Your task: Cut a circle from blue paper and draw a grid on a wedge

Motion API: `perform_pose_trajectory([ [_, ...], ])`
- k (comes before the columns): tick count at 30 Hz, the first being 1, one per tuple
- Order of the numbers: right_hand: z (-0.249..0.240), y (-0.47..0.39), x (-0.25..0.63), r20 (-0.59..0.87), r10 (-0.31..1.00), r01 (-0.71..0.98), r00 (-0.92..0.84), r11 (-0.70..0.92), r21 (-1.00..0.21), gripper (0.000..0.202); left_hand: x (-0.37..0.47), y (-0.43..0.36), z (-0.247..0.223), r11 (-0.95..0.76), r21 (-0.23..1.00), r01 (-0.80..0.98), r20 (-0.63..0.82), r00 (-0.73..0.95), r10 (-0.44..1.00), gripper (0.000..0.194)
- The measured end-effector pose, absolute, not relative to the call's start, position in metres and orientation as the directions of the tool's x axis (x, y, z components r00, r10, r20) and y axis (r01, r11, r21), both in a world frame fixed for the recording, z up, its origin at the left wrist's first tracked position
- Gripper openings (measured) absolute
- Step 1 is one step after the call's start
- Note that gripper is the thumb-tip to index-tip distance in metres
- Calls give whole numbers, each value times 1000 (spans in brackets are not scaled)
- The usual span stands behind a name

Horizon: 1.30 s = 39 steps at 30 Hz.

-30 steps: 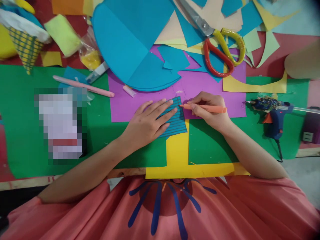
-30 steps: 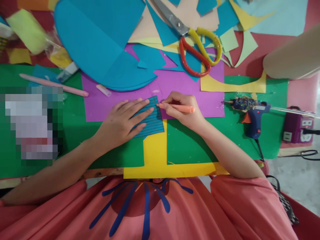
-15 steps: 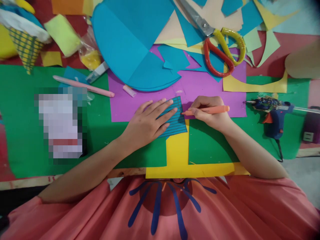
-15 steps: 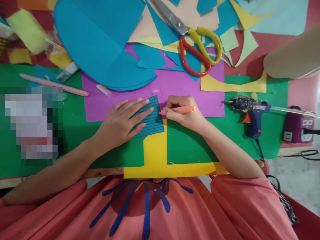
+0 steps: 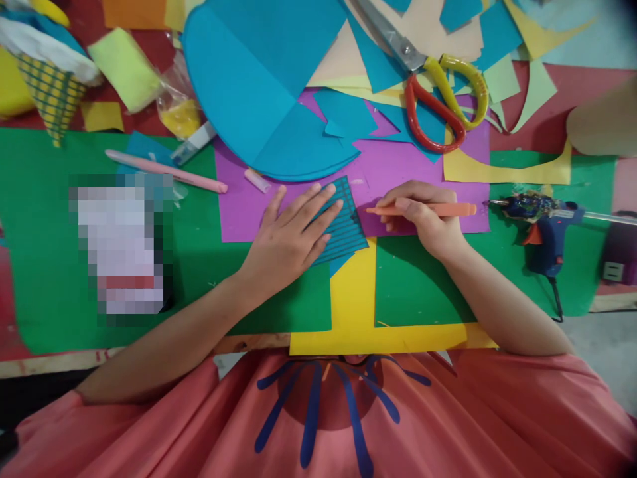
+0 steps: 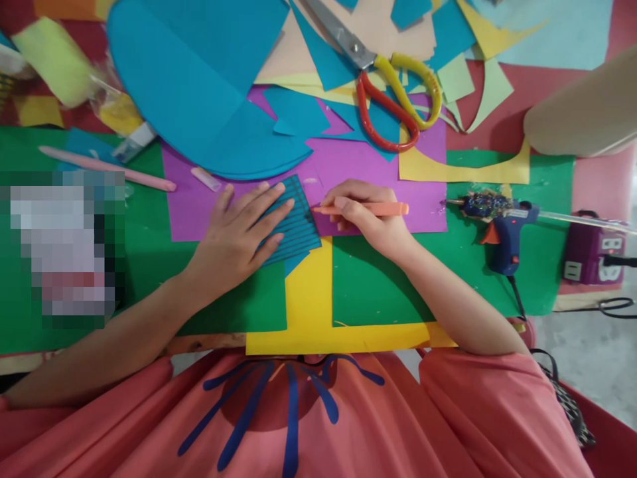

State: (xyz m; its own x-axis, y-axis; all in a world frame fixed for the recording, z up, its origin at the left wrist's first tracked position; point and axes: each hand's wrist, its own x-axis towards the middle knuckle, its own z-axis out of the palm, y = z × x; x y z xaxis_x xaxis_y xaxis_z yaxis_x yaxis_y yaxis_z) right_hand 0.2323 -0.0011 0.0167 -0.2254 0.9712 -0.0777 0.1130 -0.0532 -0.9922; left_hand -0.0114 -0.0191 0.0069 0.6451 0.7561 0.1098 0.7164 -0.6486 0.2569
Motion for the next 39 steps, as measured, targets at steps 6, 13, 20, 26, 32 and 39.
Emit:
perform_pose_trajectory([
  [6, 23, -2, 229, -54, 957, 244, -287, 18, -970, 19, -12, -18, 11, -714, 209, 668, 146, 701, 698, 35],
  [13, 19, -5, 225, -7, 937, 313, -349, 110, -943, 12, -12, -19, 9, -724, 272, 634, 88, 732, 675, 39],
  [20, 15, -5, 226, -5, 941, 338, -338, 116, -934, 16, -13, -19, 8, -716, 266, 645, 59, 731, 680, 37],
  [26, 16, -4, 226, -6, 931, 371, -364, 139, -918, 23, -13, -18, 8, -735, 260, 626, 107, 738, 666, 36],
  [32, 19, -4, 226, -32, 921, 374, -388, 126, -919, 28, -13, -18, 9, -731, 279, 623, 109, 735, 669, 36],
  [39, 19, -4, 225, -51, 907, 372, -418, 120, -921, 29, -12, -18, 9, -738, 258, 624, 132, 734, 666, 35],
])
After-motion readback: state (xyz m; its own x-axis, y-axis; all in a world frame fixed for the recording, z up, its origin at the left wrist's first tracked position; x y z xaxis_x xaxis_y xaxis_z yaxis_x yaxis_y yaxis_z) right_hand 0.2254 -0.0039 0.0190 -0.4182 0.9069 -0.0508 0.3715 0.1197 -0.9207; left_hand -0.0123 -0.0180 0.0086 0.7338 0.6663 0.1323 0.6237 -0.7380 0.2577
